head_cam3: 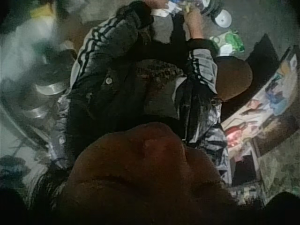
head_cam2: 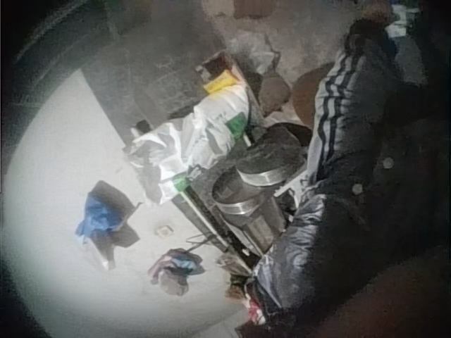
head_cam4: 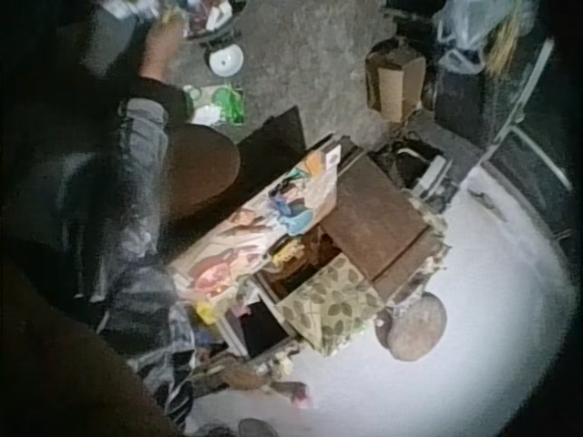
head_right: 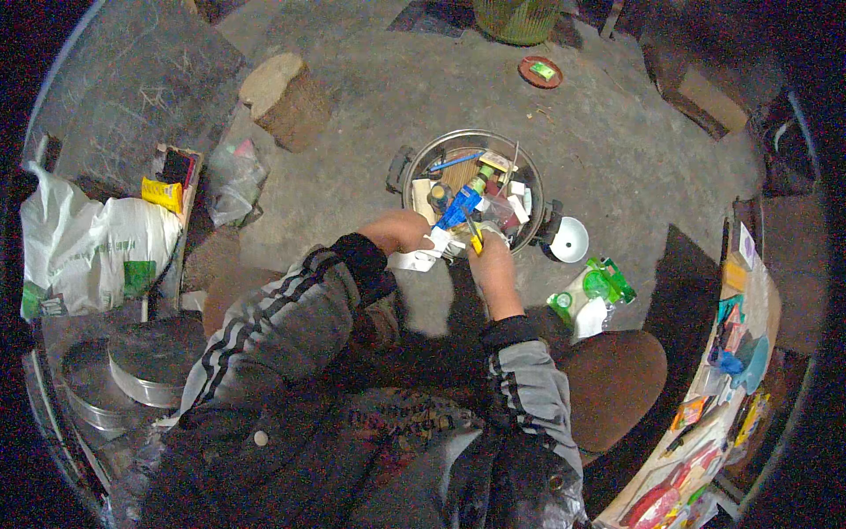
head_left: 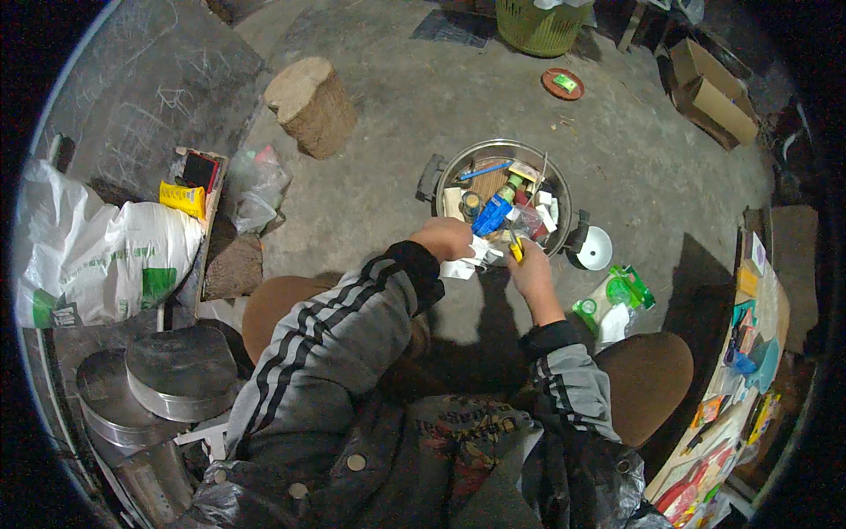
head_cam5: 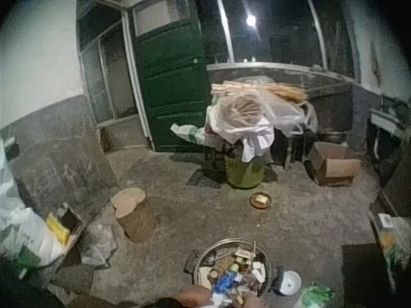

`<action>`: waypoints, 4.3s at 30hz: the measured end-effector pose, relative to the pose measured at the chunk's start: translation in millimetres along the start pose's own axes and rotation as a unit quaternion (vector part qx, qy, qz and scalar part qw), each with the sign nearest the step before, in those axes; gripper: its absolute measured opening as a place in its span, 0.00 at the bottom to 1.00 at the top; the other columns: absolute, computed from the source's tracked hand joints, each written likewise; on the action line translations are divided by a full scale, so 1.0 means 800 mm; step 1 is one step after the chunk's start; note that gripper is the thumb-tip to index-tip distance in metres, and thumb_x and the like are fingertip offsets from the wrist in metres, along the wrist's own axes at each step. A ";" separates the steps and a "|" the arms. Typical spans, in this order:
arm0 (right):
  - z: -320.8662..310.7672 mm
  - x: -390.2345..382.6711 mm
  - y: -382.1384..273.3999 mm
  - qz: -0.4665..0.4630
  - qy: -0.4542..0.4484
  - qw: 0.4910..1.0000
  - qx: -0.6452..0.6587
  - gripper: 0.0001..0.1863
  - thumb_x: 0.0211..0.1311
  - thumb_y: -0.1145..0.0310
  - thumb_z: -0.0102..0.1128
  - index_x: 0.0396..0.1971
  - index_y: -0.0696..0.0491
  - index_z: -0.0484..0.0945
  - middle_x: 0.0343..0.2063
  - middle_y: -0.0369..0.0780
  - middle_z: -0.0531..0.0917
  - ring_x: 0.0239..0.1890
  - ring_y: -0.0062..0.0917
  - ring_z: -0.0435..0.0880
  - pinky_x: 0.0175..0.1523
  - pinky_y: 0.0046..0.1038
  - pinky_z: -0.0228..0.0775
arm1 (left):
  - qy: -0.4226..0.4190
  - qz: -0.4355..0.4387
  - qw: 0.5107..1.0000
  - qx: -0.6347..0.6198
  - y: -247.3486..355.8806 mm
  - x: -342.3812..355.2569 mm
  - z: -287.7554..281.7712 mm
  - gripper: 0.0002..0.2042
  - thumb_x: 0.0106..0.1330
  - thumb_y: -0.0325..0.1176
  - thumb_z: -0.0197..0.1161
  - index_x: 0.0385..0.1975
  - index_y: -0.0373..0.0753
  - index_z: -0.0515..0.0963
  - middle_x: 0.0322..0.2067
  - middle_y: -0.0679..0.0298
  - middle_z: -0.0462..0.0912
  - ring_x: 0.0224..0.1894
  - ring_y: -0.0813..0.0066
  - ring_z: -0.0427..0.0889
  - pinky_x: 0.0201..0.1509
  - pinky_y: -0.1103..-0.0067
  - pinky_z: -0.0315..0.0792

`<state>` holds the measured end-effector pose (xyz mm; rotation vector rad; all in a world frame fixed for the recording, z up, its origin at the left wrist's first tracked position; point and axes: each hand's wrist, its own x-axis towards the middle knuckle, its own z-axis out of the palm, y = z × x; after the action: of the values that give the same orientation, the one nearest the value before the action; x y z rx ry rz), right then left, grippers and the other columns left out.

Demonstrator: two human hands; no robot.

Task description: The person sits on the floor and uses a yellow utility knife to cut small pieces of material from a metal tray. They handle the cut pieces and place them into a white bag.

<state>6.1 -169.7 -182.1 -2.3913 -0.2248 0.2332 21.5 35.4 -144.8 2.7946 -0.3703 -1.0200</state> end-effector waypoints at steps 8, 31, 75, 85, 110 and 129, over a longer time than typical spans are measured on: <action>0.017 -0.006 -0.002 -0.004 0.036 0.999 -0.001 0.16 0.50 0.67 0.64 0.38 0.58 0.74 0.33 0.53 0.78 0.38 0.48 0.77 0.42 0.42 0.70 | -0.003 -0.008 1.000 -0.005 -0.003 0.003 0.006 0.20 0.59 0.51 0.57 0.38 0.39 0.80 0.36 0.52 0.81 0.39 0.51 0.79 0.40 0.62 0.72; 0.024 0.000 0.002 0.036 -0.053 0.994 0.086 0.20 0.51 0.67 0.60 0.45 0.57 0.72 0.34 0.54 0.80 0.41 0.49 0.78 0.45 0.41 0.70 | -0.006 0.065 0.998 0.017 0.014 -0.014 0.004 0.21 0.57 0.51 0.56 0.36 0.37 0.80 0.34 0.50 0.81 0.38 0.51 0.80 0.40 0.62 0.72; 0.060 0.014 0.029 0.063 0.080 0.995 0.019 0.15 0.50 0.68 0.65 0.37 0.58 0.74 0.28 0.53 0.80 0.36 0.49 0.79 0.40 0.44 0.69 | 0.155 -0.020 0.986 -0.066 0.080 -0.006 0.045 0.14 0.61 0.39 0.52 0.30 0.36 0.81 0.29 0.52 0.82 0.32 0.53 0.83 0.34 0.60 0.75; 0.043 0.025 0.059 0.139 0.108 0.984 0.026 0.15 0.50 0.69 0.64 0.38 0.59 0.75 0.32 0.52 0.80 0.38 0.47 0.79 0.43 0.41 0.70 | 0.103 0.002 0.993 -0.056 0.114 -0.046 0.023 0.11 0.57 0.32 0.53 0.29 0.37 0.82 0.30 0.54 0.83 0.35 0.56 0.83 0.35 0.63 0.76; 0.051 0.029 0.048 0.106 0.129 0.986 -0.012 0.13 0.48 0.71 0.64 0.35 0.58 0.73 0.31 0.51 0.80 0.37 0.49 0.78 0.39 0.44 0.69 | 0.097 0.002 0.992 0.085 0.134 -0.062 0.015 0.08 0.53 0.30 0.58 0.28 0.38 0.84 0.29 0.57 0.85 0.32 0.64 0.85 0.30 0.68 0.78; 0.049 0.025 0.048 -0.012 -0.010 0.997 0.079 0.20 0.50 0.68 0.61 0.45 0.54 0.75 0.36 0.52 0.80 0.41 0.47 0.78 0.46 0.40 0.70 | 0.043 -0.002 0.998 0.041 0.096 -0.049 0.010 0.10 0.54 0.30 0.56 0.30 0.37 0.83 0.33 0.55 0.84 0.36 0.60 0.84 0.33 0.65 0.77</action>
<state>20.4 -167.8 -239.1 -2.2294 -0.2358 0.2548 -26.3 -27.8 -110.4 2.9018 -0.4044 -0.9014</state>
